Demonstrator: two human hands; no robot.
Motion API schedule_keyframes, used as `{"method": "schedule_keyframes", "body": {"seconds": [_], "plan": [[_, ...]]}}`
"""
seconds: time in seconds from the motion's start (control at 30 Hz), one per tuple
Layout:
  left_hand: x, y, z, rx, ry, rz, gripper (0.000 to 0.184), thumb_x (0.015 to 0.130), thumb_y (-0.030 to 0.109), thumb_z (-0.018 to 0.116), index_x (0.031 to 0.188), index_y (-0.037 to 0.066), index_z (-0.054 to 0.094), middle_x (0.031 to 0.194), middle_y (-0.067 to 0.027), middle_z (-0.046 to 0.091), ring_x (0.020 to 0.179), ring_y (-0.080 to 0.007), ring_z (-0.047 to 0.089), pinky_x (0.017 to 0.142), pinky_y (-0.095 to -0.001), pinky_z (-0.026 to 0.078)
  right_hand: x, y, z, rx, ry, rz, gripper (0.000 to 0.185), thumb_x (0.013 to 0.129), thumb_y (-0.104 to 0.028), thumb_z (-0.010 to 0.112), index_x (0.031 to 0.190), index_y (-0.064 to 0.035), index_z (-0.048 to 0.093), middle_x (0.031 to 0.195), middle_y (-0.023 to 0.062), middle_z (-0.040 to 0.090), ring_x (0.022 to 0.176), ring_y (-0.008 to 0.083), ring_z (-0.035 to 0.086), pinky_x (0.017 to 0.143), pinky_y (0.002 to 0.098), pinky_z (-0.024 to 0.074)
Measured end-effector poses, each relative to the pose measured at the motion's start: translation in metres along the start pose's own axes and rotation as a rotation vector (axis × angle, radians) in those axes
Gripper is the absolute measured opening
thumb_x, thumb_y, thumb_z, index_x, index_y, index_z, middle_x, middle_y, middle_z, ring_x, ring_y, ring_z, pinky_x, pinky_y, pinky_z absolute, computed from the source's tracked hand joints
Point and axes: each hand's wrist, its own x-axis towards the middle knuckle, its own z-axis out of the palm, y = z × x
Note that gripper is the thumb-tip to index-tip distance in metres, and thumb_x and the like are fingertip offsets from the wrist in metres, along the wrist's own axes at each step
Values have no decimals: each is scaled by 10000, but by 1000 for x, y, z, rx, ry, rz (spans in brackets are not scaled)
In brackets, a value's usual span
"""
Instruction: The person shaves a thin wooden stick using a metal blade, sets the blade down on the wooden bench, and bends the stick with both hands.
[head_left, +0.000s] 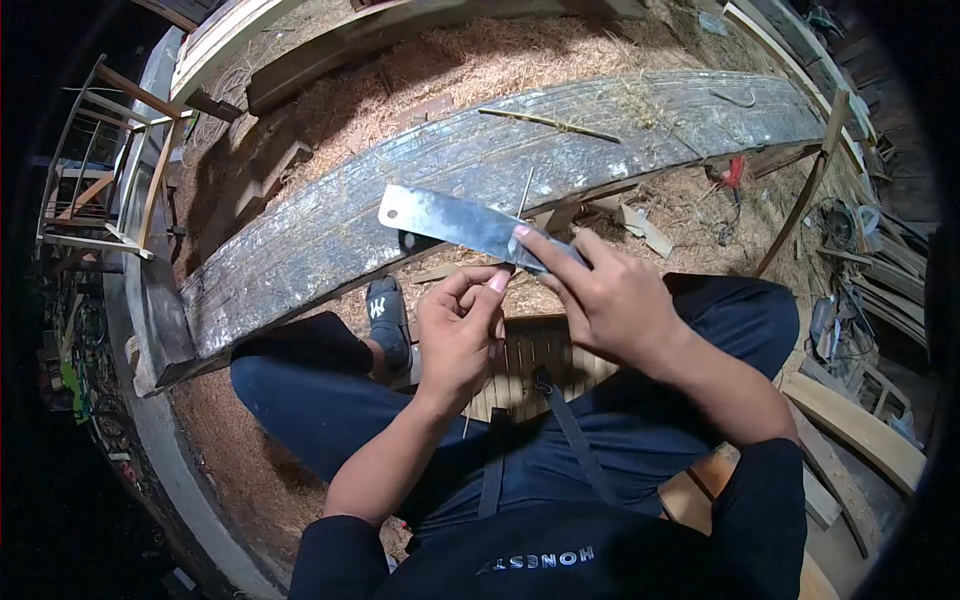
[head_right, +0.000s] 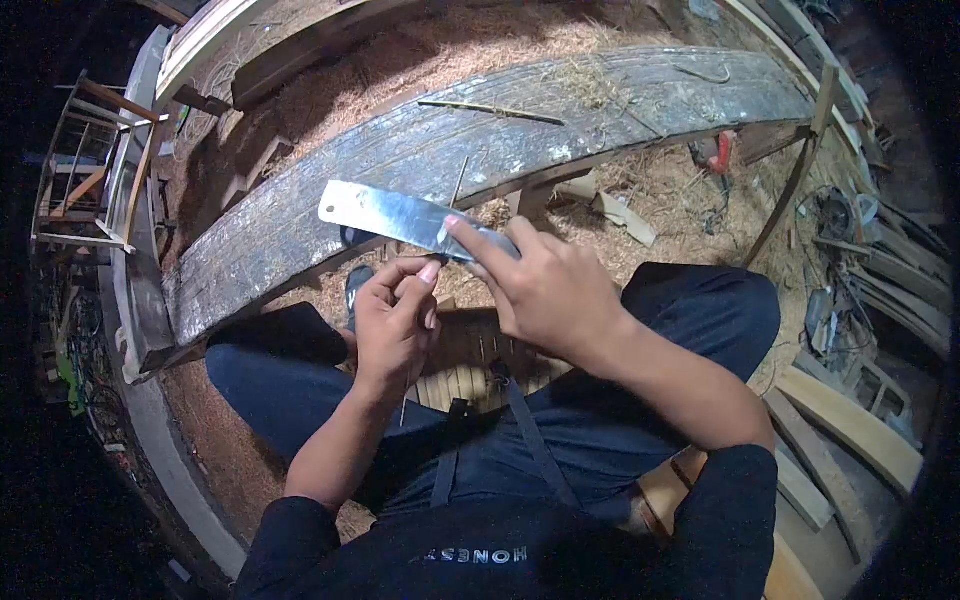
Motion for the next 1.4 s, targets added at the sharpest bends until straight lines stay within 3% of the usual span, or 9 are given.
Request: {"method": "schedule_keyframes", "body": {"seconds": [0.13, 0.27, 0.53, 0.8, 0.97, 1.1, 1.27, 1.33, 1.4], "plan": [[-4, 7, -3, 26, -23, -41, 186, 1004, 137, 658, 1130, 2, 680, 612, 48, 522, 457, -25, 429, 393, -202, 317, 9, 16, -2, -29, 37, 143, 518, 953, -209, 630, 1463, -220, 539, 851, 135, 563, 661, 317, 666, 564, 444, 558], [-2, 3, 0, 24, 2, -9, 191, 1006, 141, 656, 1144, 12, 679, 605, 43, 518, 440, -28, 417, 376, -205, 309, 0, 0, -1, 20, -17, 66, 511, 959, -170, 637, 1459, -238, 554, 827, 123, 538, 657, 326, 607, 589, 443, 516], [-1, 1, -2, 33, -8, -8, 206, 1008, 141, 648, 1147, -9, 675, 583, 40, 502, 428, -32, 408, 385, -207, 317, 2, 3, -2, 14, -7, 88, 517, 959, -161, 631, 1462, -248, 551, 844, 112, 559, 638, 327, 614, 574, 446, 515], [-1, 15, -6, 65, -25, -79, 221, 1007, 169, 651, 1107, -26, 683, 585, 21, 542, 421, -38, 425, 388, -212, 311, 7, 18, -8, 38, 78, 257, 507, 969, -144, 611, 1464, -238, 552, 844, 118, 566, 631, 332, 614, 571, 463, 490], [2, 11, -6, 93, -23, -83, 211, 1006, 185, 653, 1045, -21, 683, 594, 2, 569, 422, -44, 437, 393, -212, 306, -5, -8, 2, 70, -48, -1, 624, 889, -167, 672, 1491, -230, 515, 890, 119, 576, 690, 289, 673, 573, 406, 568], [2, 8, -9, 82, -36, -53, 212, 1030, 155, 608, 1084, -37, 681, 615, -9, 587, 429, -39, 424, 390, -210, 300, -7, -10, 6, 112, -13, -50, 576, 924, -148, 654, 1481, -242, 538, 839, 88, 542, 608, 278, 603, 538, 403, 519], [1, 12, -5, 77, -73, -65, 211, 1030, 155, 607, 1103, -30, 678, 609, 3, 565, 429, -41, 416, 388, -214, 306, 1, 6, 2, 14, 44, 108, 554, 929, -177, 667, 1468, -236, 551, 820, 93, 537, 621, 295, 604, 550, 405, 517], [3, 7, -8, 63, -59, -54, 241, 1020, 177, 634, 1109, -43, 680, 597, 20, 527, 435, -43, 422, 394, -209, 307, -4, 0, 3, 63, -61, 1, 555, 945, -237, 648, 1484, -231, 517, 839, 148, 560, 669, 323, 663, 568, 405, 568], [5, 6, -9, 69, -52, -53, 248, 1020, 178, 635, 1123, -44, 677, 597, 26, 521, 438, -41, 420, 392, -209, 308, -3, -2, 5, 54, -15, -44, 542, 961, -237, 634, 1489, -233, 511, 844, 141, 572, 661, 306, 670, 552, 400, 569]]}}
